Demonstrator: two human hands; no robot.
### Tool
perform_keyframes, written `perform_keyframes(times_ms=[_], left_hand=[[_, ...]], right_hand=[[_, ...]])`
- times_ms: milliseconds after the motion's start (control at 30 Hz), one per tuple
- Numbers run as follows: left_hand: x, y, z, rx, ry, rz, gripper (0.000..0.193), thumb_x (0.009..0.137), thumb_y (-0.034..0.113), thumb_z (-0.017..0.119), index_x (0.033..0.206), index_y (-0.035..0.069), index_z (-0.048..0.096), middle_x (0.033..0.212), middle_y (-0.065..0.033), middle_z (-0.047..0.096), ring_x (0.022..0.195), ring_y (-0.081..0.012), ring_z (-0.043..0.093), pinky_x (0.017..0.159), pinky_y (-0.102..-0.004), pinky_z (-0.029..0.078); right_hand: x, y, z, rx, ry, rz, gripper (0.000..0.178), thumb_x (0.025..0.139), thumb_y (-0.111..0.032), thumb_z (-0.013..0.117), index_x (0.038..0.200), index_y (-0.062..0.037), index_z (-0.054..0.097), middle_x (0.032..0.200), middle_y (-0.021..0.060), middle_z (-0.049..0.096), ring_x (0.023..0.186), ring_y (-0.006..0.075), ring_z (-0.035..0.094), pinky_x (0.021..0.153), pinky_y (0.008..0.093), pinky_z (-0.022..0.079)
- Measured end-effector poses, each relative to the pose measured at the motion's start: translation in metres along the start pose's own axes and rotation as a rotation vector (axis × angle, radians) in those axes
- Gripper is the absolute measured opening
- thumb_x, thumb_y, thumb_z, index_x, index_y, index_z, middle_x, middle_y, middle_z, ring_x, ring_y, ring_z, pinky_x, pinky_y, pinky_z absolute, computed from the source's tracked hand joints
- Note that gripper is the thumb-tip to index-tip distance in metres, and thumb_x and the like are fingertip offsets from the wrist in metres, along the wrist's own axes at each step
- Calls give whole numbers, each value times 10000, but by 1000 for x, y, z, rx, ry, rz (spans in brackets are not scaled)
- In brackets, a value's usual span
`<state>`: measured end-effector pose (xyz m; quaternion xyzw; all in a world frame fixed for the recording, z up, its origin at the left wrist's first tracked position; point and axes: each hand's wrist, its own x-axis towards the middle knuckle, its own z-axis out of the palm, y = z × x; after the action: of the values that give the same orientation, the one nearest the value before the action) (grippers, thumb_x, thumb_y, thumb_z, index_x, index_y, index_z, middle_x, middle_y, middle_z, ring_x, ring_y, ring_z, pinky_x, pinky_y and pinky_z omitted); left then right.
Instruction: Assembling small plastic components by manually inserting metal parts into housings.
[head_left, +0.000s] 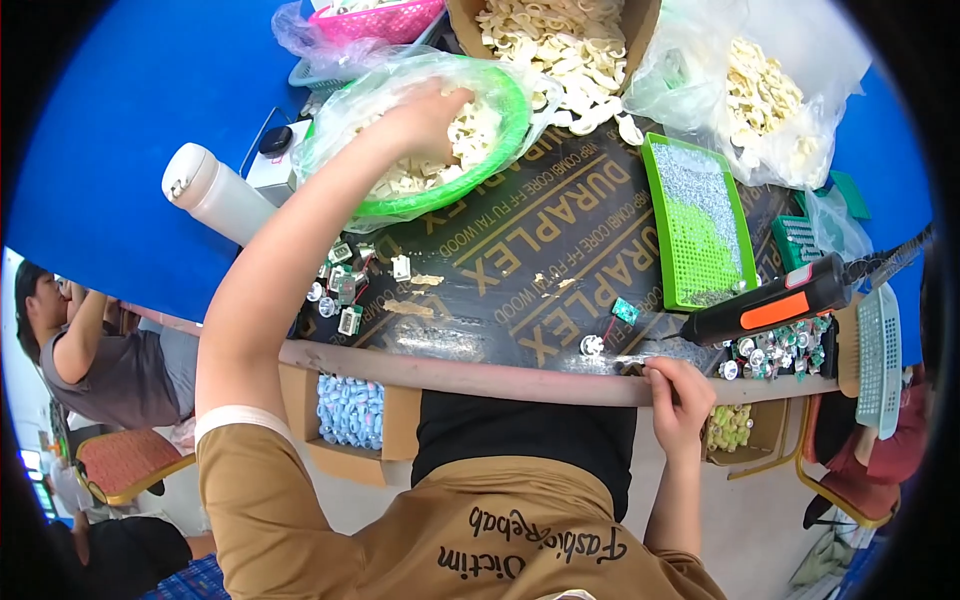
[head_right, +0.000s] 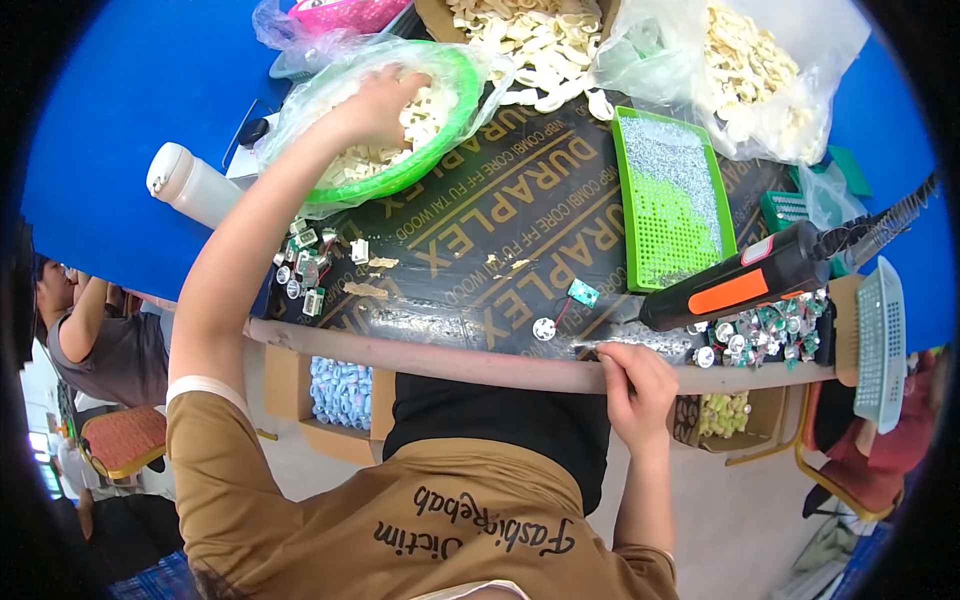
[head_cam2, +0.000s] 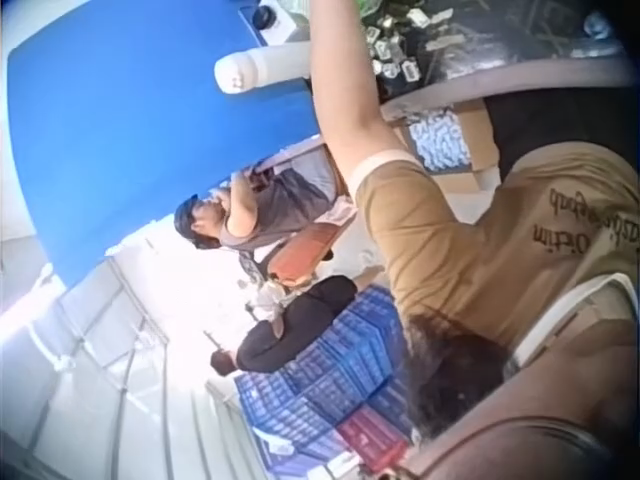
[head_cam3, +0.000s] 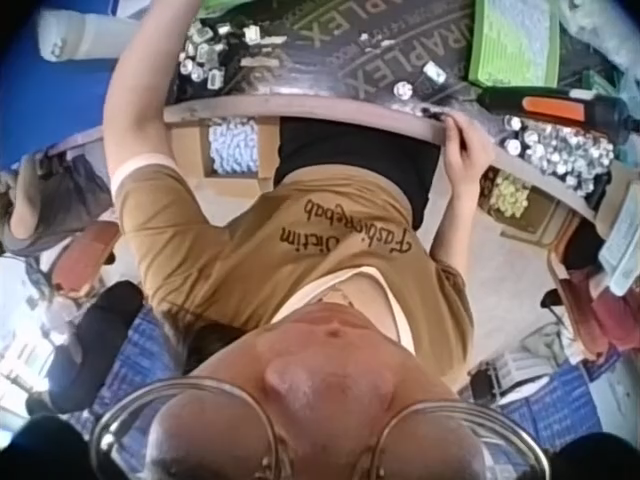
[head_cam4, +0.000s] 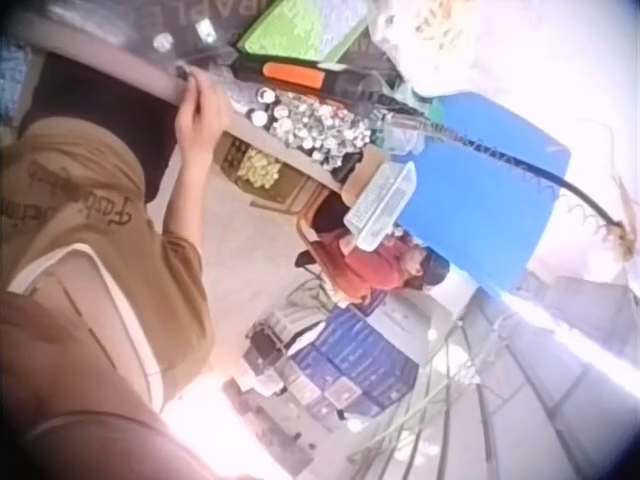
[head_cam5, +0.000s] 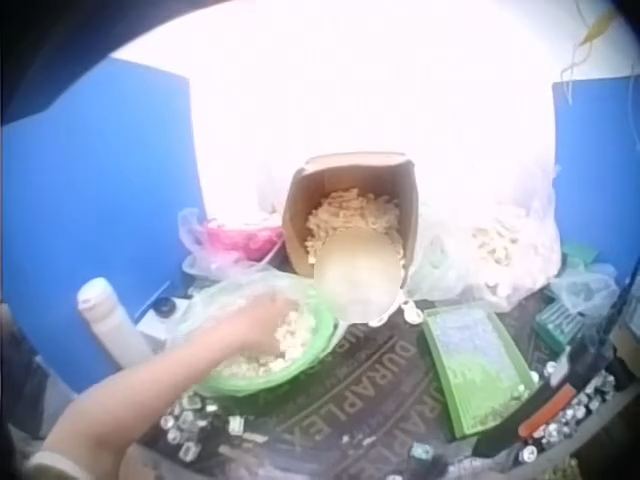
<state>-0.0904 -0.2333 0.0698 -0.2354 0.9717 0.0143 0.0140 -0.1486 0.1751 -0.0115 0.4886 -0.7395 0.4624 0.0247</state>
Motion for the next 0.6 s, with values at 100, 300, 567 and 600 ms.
perform_keyframes(times_ms=[100,300,567,600], left_hand=[[-3,-7,11,-41,74,17,762,600,76,715,1285,151,390,1261,-253,400,1152,-447,415,965,-447,386],[-10,-7,5,27,-40,31,719,591,154,743,1247,115,450,1194,-239,441,1079,-403,494,896,-415,442],[-14,-23,8,-218,161,0,584,576,202,731,1135,127,577,1174,-180,497,1072,-334,519,909,-366,429],[-13,-26,10,-217,159,3,584,576,202,731,1135,127,577,1174,-180,497,1072,-334,519,909,-366,429]], right_hand=[[-1,2,2,17,20,25,92,767,26,604,840,-20,633,719,92,617,606,223,573,562,290,428],[-2,-2,4,4,50,7,94,766,31,597,836,-19,634,719,97,621,598,225,577,558,292,431],[-2,2,6,-31,67,-58,86,774,34,590,843,5,632,727,97,624,626,188,579,569,266,429],[-2,2,6,-32,68,-55,86,774,34,590,843,5,632,727,97,624,626,188,579,569,266,429]])
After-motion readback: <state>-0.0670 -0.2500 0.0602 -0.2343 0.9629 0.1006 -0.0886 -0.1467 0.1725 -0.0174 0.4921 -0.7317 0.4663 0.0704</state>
